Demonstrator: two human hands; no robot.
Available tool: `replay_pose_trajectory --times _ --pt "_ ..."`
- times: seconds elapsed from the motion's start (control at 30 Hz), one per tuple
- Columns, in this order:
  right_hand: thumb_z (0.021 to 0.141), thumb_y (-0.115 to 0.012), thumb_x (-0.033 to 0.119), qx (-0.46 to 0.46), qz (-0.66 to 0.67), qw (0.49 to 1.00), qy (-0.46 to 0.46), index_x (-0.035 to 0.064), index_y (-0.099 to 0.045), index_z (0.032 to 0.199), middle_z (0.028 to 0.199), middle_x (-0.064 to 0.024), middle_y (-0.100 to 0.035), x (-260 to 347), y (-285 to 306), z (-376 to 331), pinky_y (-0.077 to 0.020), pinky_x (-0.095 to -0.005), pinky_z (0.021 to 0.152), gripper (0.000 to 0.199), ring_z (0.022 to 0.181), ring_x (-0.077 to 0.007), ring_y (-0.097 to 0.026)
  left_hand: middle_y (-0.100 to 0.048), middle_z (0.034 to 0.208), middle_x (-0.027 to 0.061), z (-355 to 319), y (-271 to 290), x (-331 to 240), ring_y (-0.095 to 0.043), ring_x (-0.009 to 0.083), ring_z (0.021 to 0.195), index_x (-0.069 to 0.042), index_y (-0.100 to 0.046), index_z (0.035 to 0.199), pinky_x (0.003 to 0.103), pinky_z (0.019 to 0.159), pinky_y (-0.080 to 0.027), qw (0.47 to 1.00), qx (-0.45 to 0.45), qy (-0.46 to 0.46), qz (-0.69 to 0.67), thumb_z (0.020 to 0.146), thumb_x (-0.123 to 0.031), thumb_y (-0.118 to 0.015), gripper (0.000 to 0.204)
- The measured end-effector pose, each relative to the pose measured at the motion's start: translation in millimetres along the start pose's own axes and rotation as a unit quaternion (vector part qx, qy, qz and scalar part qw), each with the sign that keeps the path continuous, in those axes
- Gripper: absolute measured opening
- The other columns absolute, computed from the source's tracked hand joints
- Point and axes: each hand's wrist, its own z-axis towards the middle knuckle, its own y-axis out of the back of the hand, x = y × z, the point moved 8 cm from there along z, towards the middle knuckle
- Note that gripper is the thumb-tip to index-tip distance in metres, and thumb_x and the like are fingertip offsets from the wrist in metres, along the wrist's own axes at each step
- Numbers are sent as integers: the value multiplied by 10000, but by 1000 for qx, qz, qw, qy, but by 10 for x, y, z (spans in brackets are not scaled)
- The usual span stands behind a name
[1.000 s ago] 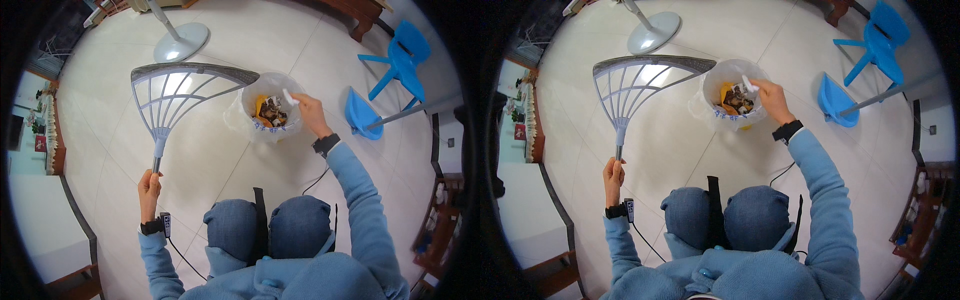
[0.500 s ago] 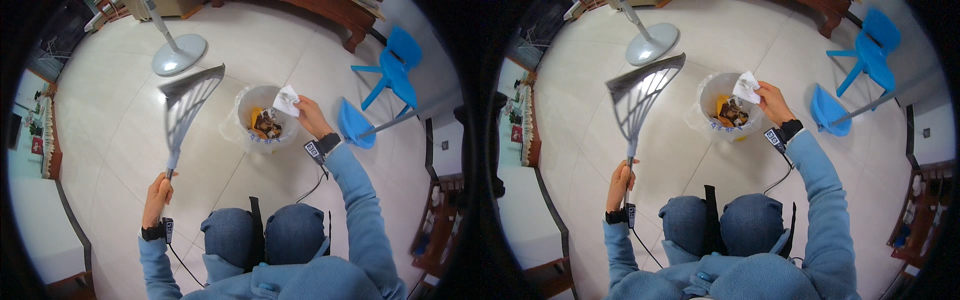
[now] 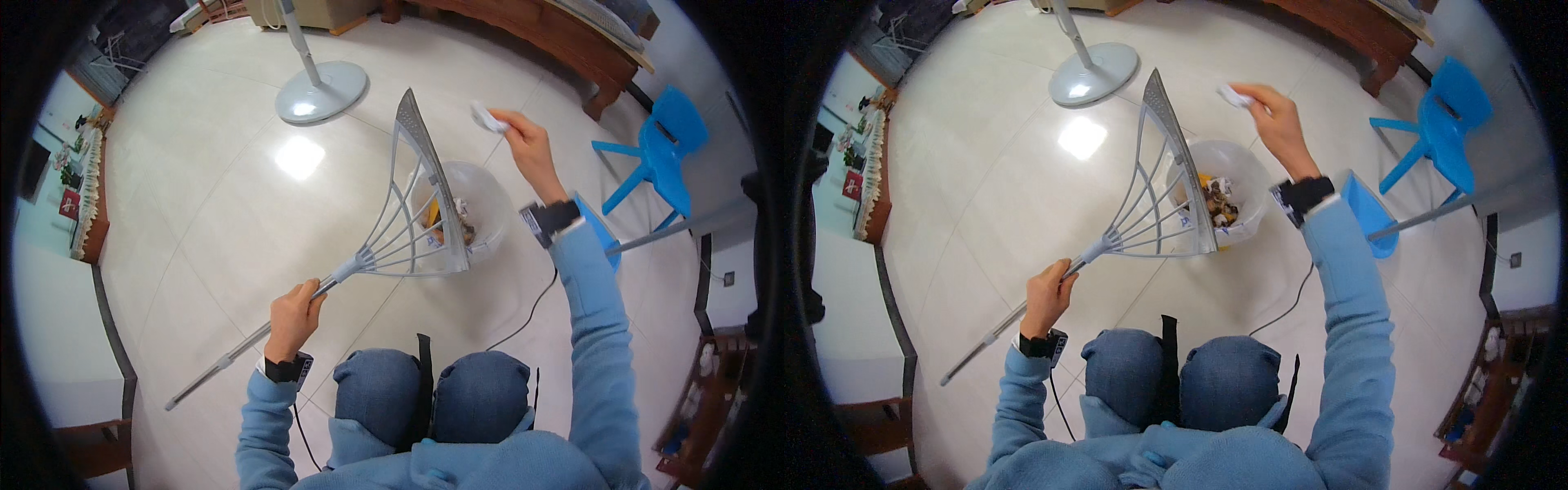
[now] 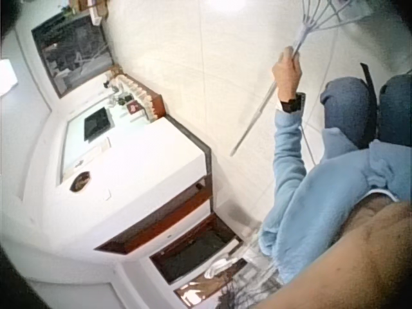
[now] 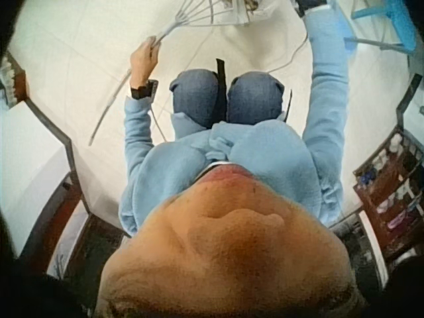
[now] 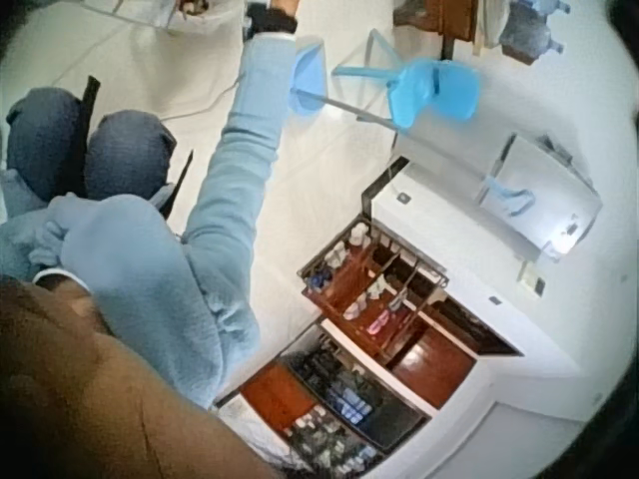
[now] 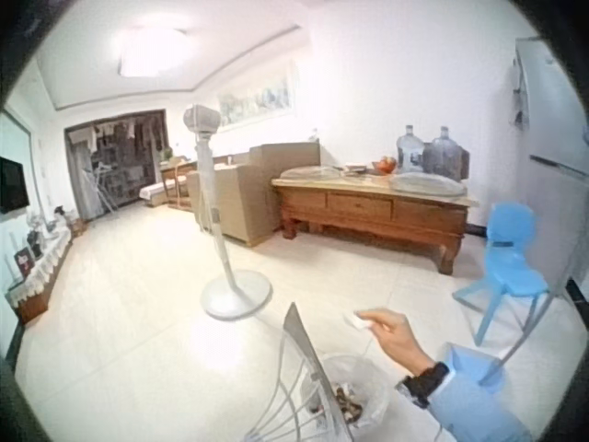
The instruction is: The person sweeps the tiled floor with a rake-like broom and a blue dustpan, gathering debris into a small white bucket. They then pick up a small white object from a glass table and place it into the bucket before continuing to sweep and depositing more debris.
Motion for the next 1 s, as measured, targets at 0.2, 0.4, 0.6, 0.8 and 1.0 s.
replay_pose_trajectory --times 0.2,0.4,0.6,0.8,1.0 --pt "766 -500 -50 41 -142 959 243 64 -644 881 923 -59 -574 561 -448 262 -455 -293 733 217 857 -221 -551 -484 617 70 64 60 -143 -513 232 501 -92 -576 988 337 438 -387 994 -12 -42 103 768 -144 -621 230" --pt "745 -508 -63 120 -101 974 161 61 -648 845 871 -59 -555 358 -799 167 -455 -279 693 212 805 -215 -558 -442 591 51 66 161 -236 -475 204 475 -110 -581 998 326 422 -359 983 -60 -57 164 760 -145 -626 244" --pt "711 -460 -80 154 9 986 61 45 -652 804 871 -60 -588 147 -948 -168 -444 -268 698 247 797 -185 -563 -443 590 47 45 158 -145 -471 200 474 -125 -586 992 326 419 -354 981 -98 -36 162 758 -155 -631 240" --pt "695 -417 -100 184 23 981 -54 9 -635 807 898 -55 -583 -91 -1030 -613 -426 -247 756 268 835 -159 -555 -456 578 47 -8 32 -22 -480 201 466 -126 -589 993 324 415 -363 983 -100 -34 152 767 -165 -630 233" --pt "678 -438 -74 147 33 988 -22 28 -628 761 866 -70 -582 -155 -1081 -1028 -436 -273 709 231 798 -207 -564 -505 596 59 -38 -59 104 -511 213 471 -128 -588 1007 330 418 -384 985 -113 -15 128 783 -172 -620 231"
